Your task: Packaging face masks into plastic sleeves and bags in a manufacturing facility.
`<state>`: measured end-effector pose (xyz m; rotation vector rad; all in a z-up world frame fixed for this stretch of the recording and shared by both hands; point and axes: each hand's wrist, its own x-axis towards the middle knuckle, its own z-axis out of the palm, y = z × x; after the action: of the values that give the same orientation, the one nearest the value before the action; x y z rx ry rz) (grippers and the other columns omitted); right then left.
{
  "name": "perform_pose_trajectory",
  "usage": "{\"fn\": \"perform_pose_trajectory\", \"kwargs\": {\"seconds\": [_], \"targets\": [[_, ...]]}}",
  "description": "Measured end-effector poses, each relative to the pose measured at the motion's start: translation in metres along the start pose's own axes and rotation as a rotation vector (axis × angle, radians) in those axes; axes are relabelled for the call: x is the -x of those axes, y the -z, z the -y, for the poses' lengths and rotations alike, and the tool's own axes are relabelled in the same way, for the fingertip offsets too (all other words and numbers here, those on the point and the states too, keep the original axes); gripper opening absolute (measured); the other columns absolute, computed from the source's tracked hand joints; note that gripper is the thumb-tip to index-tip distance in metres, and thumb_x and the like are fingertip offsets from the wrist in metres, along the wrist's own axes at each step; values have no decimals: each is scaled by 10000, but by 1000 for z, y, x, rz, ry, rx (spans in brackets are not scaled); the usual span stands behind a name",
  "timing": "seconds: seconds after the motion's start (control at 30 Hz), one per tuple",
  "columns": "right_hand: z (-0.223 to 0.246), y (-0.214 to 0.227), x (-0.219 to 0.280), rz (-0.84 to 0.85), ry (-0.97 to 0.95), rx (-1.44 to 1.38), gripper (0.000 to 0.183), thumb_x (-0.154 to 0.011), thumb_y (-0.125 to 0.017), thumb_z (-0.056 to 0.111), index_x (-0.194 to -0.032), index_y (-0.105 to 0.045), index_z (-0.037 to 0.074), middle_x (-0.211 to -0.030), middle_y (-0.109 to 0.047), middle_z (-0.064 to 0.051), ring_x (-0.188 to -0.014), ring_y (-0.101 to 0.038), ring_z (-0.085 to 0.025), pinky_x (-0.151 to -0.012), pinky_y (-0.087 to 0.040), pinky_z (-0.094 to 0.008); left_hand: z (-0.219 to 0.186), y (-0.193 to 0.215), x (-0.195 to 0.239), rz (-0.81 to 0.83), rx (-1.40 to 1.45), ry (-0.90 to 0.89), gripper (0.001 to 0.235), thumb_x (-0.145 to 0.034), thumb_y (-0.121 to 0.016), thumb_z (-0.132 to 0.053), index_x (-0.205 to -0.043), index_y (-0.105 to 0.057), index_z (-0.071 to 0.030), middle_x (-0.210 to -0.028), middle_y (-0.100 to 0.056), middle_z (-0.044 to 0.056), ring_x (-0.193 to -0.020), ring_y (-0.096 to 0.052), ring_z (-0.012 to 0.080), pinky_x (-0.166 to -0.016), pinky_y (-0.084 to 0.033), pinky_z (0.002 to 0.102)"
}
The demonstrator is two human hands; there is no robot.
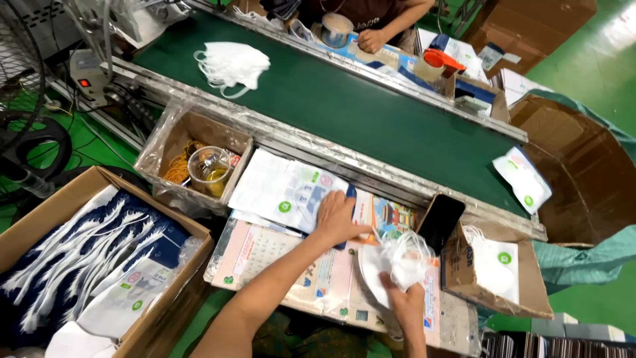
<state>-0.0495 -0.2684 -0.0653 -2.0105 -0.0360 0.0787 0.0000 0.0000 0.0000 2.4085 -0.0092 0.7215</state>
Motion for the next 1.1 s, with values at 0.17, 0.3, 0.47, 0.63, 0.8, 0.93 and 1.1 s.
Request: {"fn": "perform_pose_trajectory", "kwargs": {"seconds": [0.17,0.3,0.47,0.63,0.8,0.93,1.1], "targets": [[-15,1,-6,-108,42,-391,487,-865,-740,42,-1335,-615,16,-1232,-707,-141,-1049,-680,-235,-885,-548,-371,21,-20,11,-37,170,0,590,-694,-853,-475,-943,-669,27,-931,-541,169,-919,-519,356,-811,-436,469],[-11,4,-7,-180,-82,-807,655,-915,-626,12,-1532,-409,-10,-1390,-602,-171,-1164,-648,-267,-943,-539,-408,41,-50,13,64,-67,79,343,-774,-815,-278,-934,-685,-4,-1033,-571,151,-1016,-544,337,-878,-461,449],[-21,-10,-6,-160,-91,-727,620,-892,-618,-30,-1485,-436,-37,-1392,-614,-143,-1197,-638,-247,-976,-524,-376,44,-52,13,59,-71,14,282,-811,-793,-223,-922,-701,20,-973,-587,154,-989,-561,346,-849,-474,464],[-29,-12,-7,-129,-181,-727,623,-871,-630,-33,-1465,-445,-28,-1334,-629,-161,-1133,-648,-268,-913,-533,-390,49,-52,8,-8,-26,-7,161,-850,-725,-148,-864,-724,12,-904,-620,173,-922,-612,371,-800,-504,485],[-8,-35,-14,-43,-294,-779,611,-827,-650,11,-1406,-455,2,-1259,-657,-142,-1065,-693,-263,-865,-601,-429,59,-62,1,243,84,193,138,-862,-628,-64,-796,-733,-3,-876,-696,258,-844,-696,440,-771,-566,510],[-10,-73,-37,-4,-278,-759,528,-882,-673,53,-1378,-512,-25,-1221,-690,-154,-1013,-693,-252,-838,-581,-398,55,-58,11,203,191,133,118,-850,-642,-66,-797,-735,-18,-876,-705,272,-850,-695,449,-796,-558,511],[-36,-99,-69,0,-370,-1097,423,-1008,-707,235,-1347,-572,22,-1115,-651,-107,-862,-620,-223,-698,-505,-359,22,-48,17,146,278,0,258,-663,-728,-96,-835,-637,73,-858,-658,299,-848,-670,480,-753,-563,516]]}}
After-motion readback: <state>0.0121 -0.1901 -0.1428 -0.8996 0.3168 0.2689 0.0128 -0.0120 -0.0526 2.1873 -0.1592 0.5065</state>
